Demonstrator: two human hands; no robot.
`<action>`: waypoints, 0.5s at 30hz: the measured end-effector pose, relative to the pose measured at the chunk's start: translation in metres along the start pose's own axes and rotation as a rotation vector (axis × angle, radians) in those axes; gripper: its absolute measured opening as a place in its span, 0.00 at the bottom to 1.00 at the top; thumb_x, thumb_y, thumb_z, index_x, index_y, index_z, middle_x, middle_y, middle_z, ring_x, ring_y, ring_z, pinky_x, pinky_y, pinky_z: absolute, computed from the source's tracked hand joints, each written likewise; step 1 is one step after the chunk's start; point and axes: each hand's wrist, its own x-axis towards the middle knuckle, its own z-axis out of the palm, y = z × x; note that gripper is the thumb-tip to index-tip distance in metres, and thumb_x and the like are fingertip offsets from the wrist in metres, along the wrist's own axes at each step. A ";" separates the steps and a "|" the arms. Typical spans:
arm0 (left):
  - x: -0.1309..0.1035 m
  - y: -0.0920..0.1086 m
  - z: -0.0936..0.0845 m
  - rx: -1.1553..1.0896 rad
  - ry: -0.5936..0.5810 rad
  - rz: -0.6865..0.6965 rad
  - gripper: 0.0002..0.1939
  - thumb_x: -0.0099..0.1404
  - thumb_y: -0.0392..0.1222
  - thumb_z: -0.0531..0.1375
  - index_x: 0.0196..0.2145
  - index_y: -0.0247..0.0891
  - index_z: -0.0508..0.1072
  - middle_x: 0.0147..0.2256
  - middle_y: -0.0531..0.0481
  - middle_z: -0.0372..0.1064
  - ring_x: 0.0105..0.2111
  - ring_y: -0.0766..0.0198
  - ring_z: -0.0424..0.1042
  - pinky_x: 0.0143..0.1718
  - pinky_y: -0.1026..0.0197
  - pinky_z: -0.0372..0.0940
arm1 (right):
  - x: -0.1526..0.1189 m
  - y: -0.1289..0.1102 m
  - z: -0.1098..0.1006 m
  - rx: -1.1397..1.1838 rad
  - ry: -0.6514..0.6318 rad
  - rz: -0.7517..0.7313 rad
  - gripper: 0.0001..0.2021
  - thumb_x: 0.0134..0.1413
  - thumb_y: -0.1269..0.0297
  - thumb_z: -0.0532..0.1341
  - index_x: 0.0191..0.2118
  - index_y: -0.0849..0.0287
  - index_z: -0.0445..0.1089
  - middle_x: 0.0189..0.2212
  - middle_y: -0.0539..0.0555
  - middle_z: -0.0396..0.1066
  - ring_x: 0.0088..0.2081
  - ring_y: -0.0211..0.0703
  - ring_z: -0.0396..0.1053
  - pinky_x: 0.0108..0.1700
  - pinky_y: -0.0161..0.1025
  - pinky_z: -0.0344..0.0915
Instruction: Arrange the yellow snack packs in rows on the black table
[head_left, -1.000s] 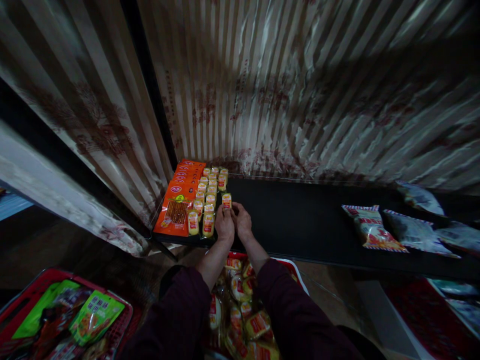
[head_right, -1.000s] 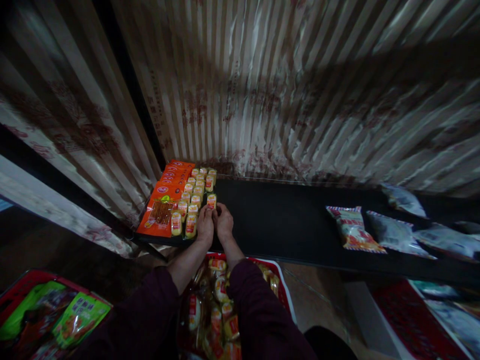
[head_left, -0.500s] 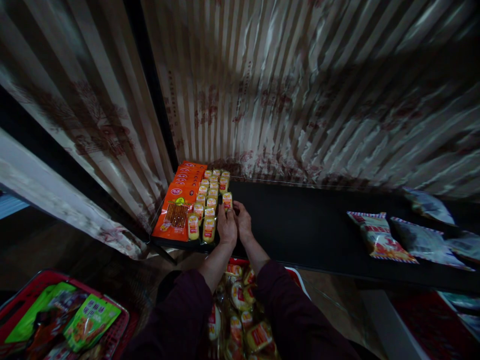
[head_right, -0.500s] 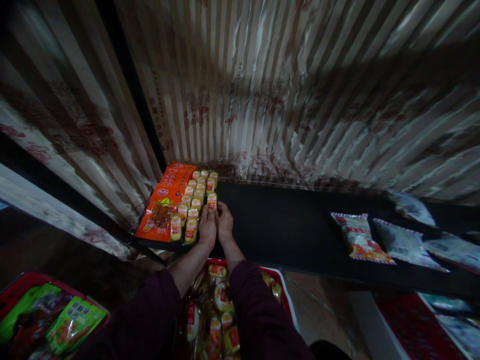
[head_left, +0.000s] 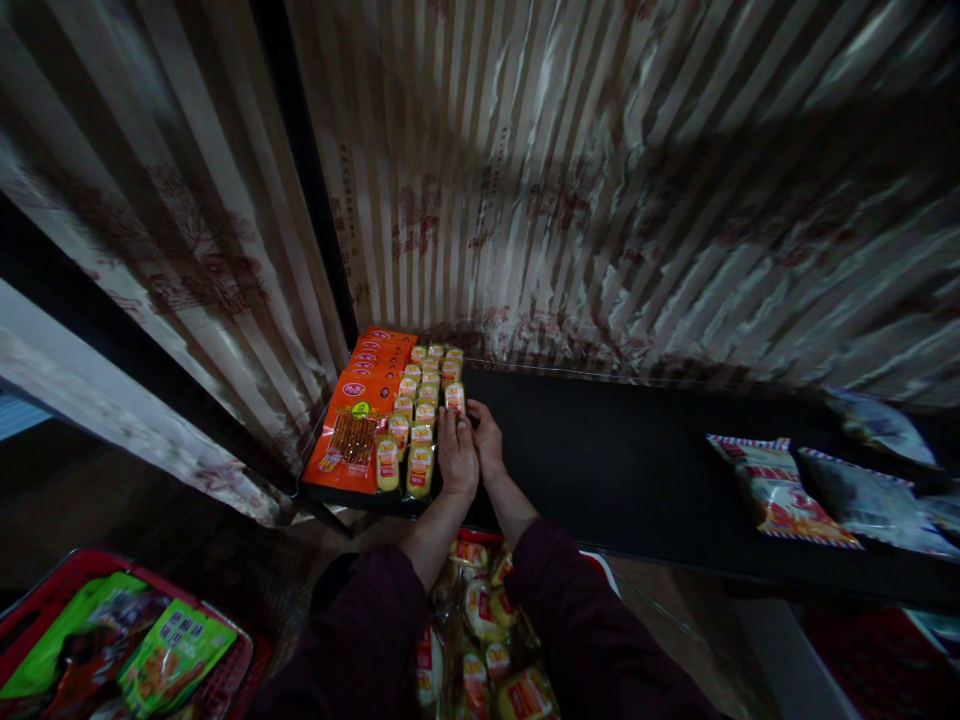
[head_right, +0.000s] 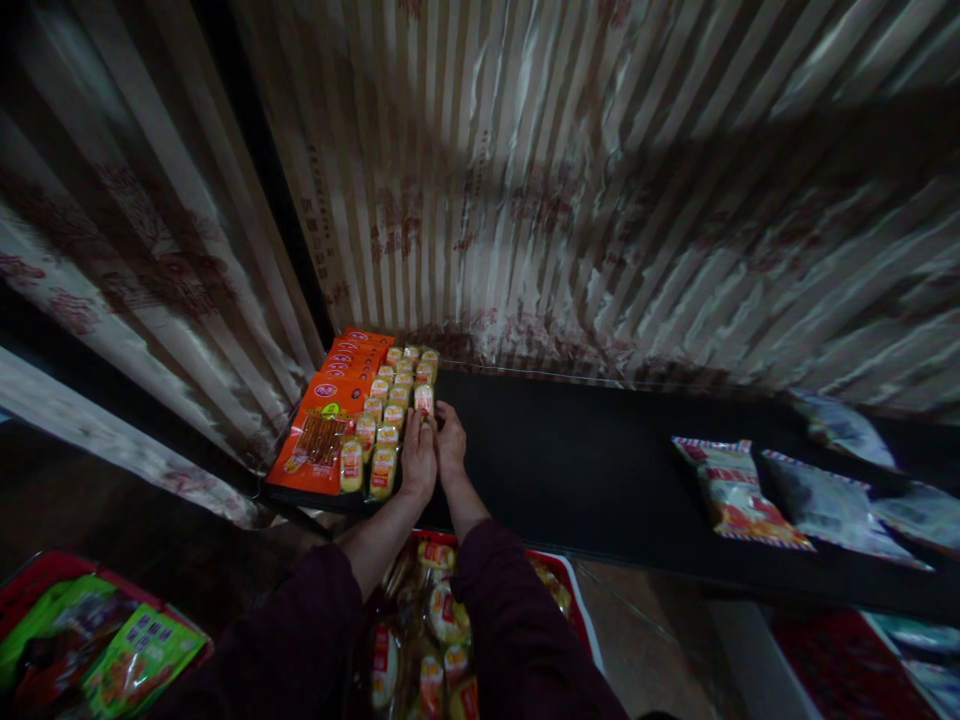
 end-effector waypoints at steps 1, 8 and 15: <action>0.001 -0.001 0.001 -0.003 0.001 -0.001 0.25 0.66 0.45 0.45 0.58 0.34 0.62 0.63 0.43 0.49 0.64 0.63 0.47 0.64 0.59 0.41 | 0.001 0.001 0.001 0.004 -0.002 0.001 0.17 0.46 0.64 0.57 0.45 0.57 0.67 0.39 0.56 0.75 0.40 0.44 0.72 0.45 0.43 0.67; 0.010 -0.008 0.011 -0.057 0.028 0.003 0.25 0.66 0.45 0.46 0.57 0.32 0.61 0.63 0.41 0.48 0.64 0.63 0.47 0.64 0.60 0.43 | 0.008 0.004 0.005 0.022 0.003 0.027 0.18 0.46 0.62 0.57 0.45 0.59 0.67 0.40 0.57 0.74 0.41 0.45 0.72 0.46 0.44 0.67; 0.012 -0.004 0.009 -0.043 0.008 0.019 0.24 0.67 0.45 0.45 0.57 0.34 0.62 0.64 0.43 0.47 0.64 0.63 0.46 0.64 0.60 0.41 | 0.015 0.008 0.009 0.031 -0.008 0.056 0.18 0.45 0.64 0.55 0.45 0.58 0.67 0.40 0.55 0.74 0.41 0.43 0.71 0.46 0.41 0.66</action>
